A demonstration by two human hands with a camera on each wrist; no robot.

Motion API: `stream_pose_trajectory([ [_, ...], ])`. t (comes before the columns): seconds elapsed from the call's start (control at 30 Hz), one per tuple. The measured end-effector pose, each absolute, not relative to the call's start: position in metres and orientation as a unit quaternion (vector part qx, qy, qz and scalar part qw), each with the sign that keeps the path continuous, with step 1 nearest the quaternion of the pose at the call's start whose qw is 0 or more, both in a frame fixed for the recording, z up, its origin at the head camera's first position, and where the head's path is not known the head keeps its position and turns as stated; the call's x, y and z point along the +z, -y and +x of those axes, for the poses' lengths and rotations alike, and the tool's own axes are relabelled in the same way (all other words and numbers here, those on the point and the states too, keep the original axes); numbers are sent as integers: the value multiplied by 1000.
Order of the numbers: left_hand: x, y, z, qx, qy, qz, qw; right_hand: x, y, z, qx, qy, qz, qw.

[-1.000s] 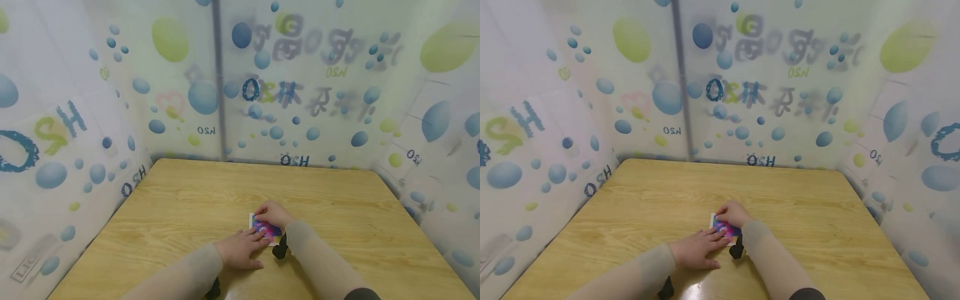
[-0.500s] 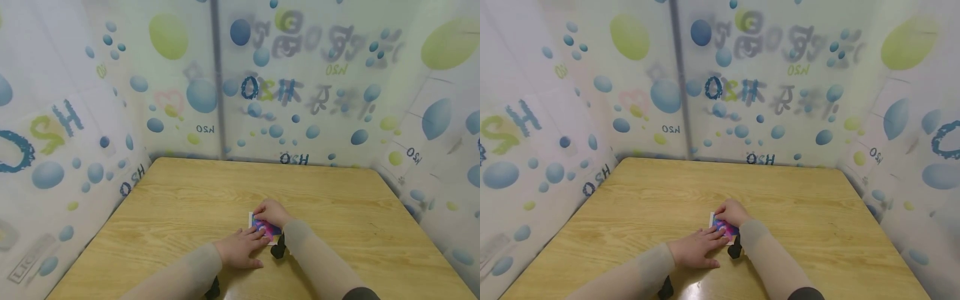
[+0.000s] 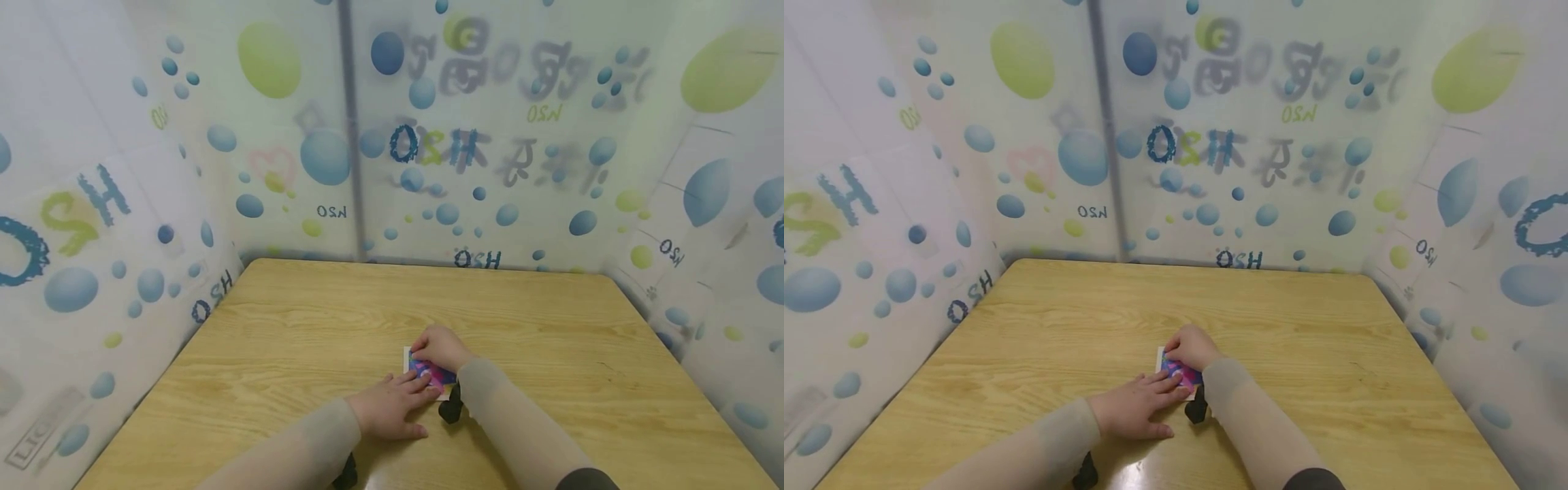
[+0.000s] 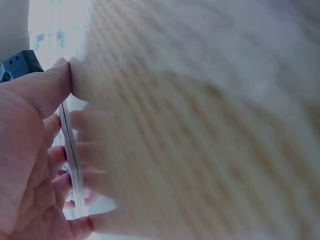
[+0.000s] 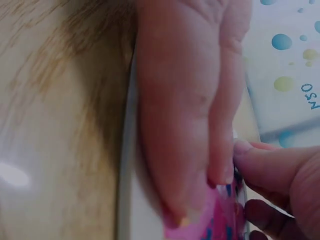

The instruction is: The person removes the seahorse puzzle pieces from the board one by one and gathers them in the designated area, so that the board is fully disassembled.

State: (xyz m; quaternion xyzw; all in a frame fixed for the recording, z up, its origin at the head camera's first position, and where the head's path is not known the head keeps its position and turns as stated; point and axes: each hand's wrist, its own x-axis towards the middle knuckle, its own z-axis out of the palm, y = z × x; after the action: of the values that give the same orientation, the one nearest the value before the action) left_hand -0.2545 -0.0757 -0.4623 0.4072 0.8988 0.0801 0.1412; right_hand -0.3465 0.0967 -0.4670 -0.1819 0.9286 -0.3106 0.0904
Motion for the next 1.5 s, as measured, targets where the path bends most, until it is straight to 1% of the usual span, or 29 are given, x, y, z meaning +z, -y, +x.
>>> stream_pose_trajectory([
  [0.33, -461, 75, -255, 85, -901, 400, 146, -467, -98, -345, -329, -923, -167, 112],
  [0.57, -462, 74, -256, 83, -901, 400, 147, -470, -97, -347, -340, -921, -161, 103],
  [0.83, -455, 72, -255, 36, -897, 424, 121, -469, -96, -344, -345, -919, -159, 109],
  [1.17, -452, 70, -253, 38, -900, 415, 129, -467, -96, -343, -338, -918, -168, 118],
  [1.5, -453, 68, -254, 45, -903, 407, 129, -465, -94, -344, -352, -916, -136, 137],
])
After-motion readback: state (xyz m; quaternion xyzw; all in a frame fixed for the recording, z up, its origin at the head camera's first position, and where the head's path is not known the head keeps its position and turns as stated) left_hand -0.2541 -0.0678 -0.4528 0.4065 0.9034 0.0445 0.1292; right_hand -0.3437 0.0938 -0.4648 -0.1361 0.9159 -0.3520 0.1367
